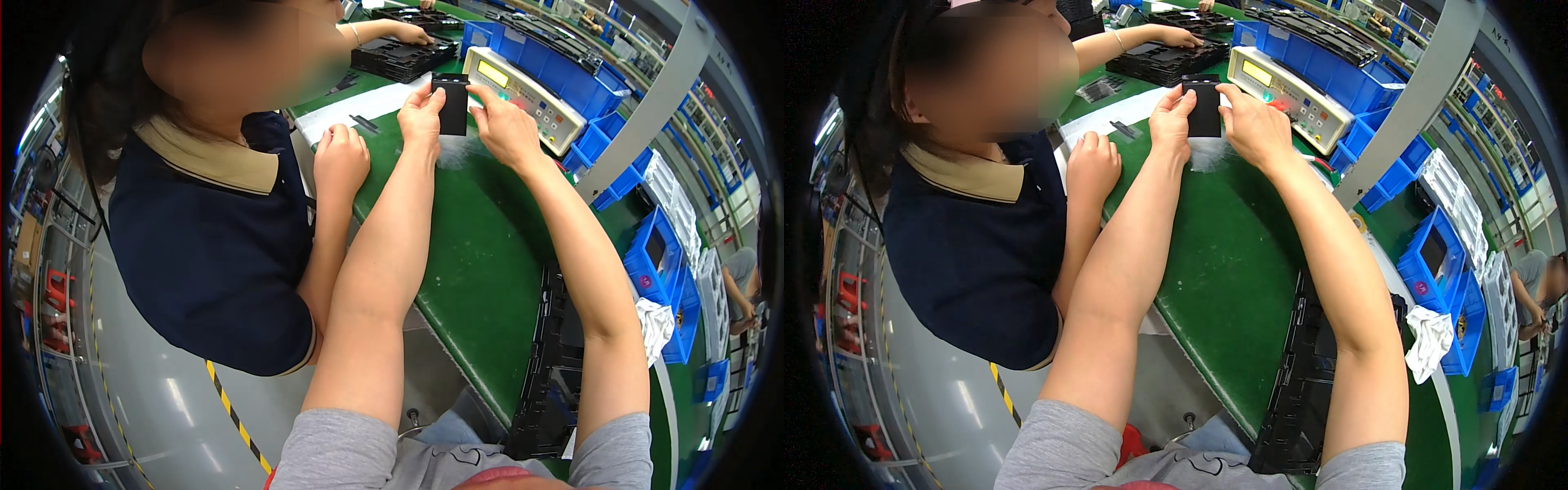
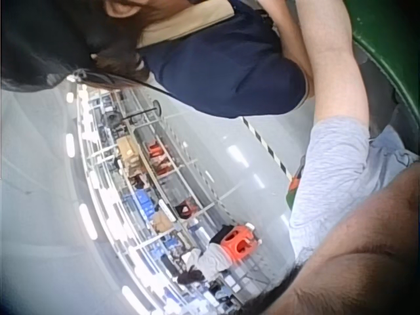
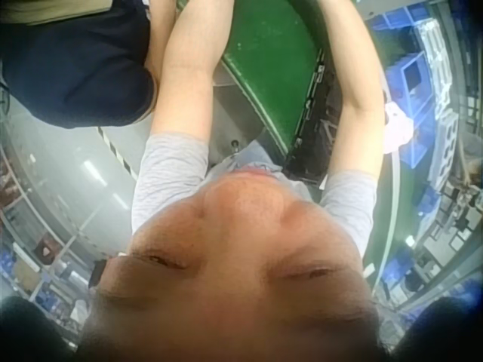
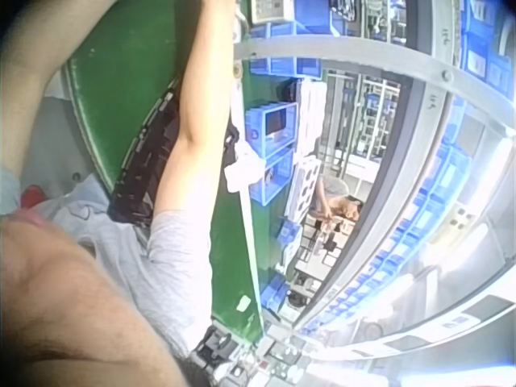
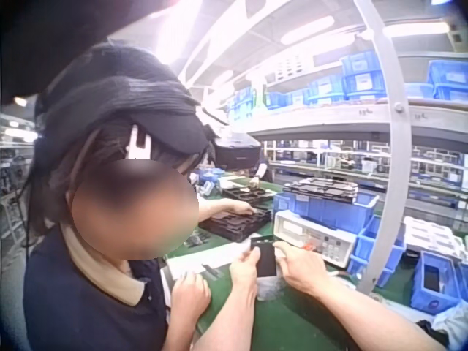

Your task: Manually assemble black plastic electronic components by fitting parts together and placing them into a larger casing.

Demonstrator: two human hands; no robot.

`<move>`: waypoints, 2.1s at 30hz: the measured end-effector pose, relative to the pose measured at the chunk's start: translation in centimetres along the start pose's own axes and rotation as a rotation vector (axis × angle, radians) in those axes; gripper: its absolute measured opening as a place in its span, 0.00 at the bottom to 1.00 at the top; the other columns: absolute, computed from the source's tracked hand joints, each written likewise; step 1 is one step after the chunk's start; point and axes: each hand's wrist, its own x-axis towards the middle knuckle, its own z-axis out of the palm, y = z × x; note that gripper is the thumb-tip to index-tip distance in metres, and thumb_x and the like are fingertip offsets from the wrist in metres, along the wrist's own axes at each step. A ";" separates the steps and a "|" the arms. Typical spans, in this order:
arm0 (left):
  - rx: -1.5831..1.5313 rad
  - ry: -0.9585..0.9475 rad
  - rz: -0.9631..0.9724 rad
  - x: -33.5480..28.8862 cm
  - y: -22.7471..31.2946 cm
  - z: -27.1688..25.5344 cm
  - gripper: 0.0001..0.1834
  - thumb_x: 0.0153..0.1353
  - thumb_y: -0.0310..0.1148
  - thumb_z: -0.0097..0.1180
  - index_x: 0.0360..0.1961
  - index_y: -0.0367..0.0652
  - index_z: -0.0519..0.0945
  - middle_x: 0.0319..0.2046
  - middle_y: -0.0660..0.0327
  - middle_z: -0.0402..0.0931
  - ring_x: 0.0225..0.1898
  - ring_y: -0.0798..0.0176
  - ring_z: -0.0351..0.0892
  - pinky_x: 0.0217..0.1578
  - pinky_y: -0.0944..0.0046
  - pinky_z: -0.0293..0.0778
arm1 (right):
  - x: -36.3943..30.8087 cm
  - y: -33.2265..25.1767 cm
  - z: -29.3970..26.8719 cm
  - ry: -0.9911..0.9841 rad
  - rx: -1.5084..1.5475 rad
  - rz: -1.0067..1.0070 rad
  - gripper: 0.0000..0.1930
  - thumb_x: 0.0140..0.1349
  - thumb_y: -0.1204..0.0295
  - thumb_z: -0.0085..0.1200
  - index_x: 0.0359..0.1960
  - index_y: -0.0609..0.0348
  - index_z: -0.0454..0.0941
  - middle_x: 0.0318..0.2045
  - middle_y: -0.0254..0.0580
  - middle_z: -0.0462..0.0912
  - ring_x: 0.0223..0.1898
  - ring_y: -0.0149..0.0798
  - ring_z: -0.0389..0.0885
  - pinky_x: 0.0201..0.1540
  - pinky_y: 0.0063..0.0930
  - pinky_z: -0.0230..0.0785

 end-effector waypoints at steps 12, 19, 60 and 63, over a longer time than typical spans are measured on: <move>-0.046 -0.043 -0.011 0.1 -0.2 -0.2 0.17 0.54 0.24 0.62 0.46 0.34 0.77 0.36 0.60 0.80 0.36 0.71 0.77 0.41 0.71 0.73 | -0.3 0.4 0.2 -0.023 -0.004 0.045 0.20 0.61 0.63 0.48 0.55 0.48 0.69 0.41 0.47 0.81 0.42 0.50 0.80 0.41 0.44 0.72; -0.032 -0.037 -0.065 0.3 0.0 -0.4 0.17 0.56 0.24 0.61 0.46 0.33 0.76 0.37 0.59 0.79 0.37 0.69 0.78 0.40 0.71 0.73 | 0.1 0.8 0.8 0.009 0.083 0.121 0.18 0.60 0.62 0.50 0.52 0.49 0.72 0.39 0.48 0.82 0.42 0.51 0.80 0.41 0.43 0.72; -0.002 -0.115 -0.262 -0.9 1.7 0.4 0.19 0.61 0.32 0.55 0.51 0.37 0.67 0.39 0.49 0.78 0.32 0.55 0.82 0.31 0.63 0.79 | -5.3 3.9 -0.2 -0.357 0.286 0.066 0.15 0.56 0.68 0.55 0.44 0.59 0.79 0.43 0.49 0.81 0.46 0.48 0.78 0.51 0.36 0.69; 0.025 -0.127 -0.277 -1.0 1.9 0.5 0.20 0.62 0.34 0.55 0.52 0.39 0.68 0.41 0.50 0.78 0.36 0.54 0.81 0.34 0.61 0.78 | -5.1 3.8 -0.4 -0.355 0.272 0.082 0.13 0.56 0.69 0.55 0.42 0.58 0.80 0.41 0.49 0.82 0.44 0.48 0.80 0.49 0.36 0.70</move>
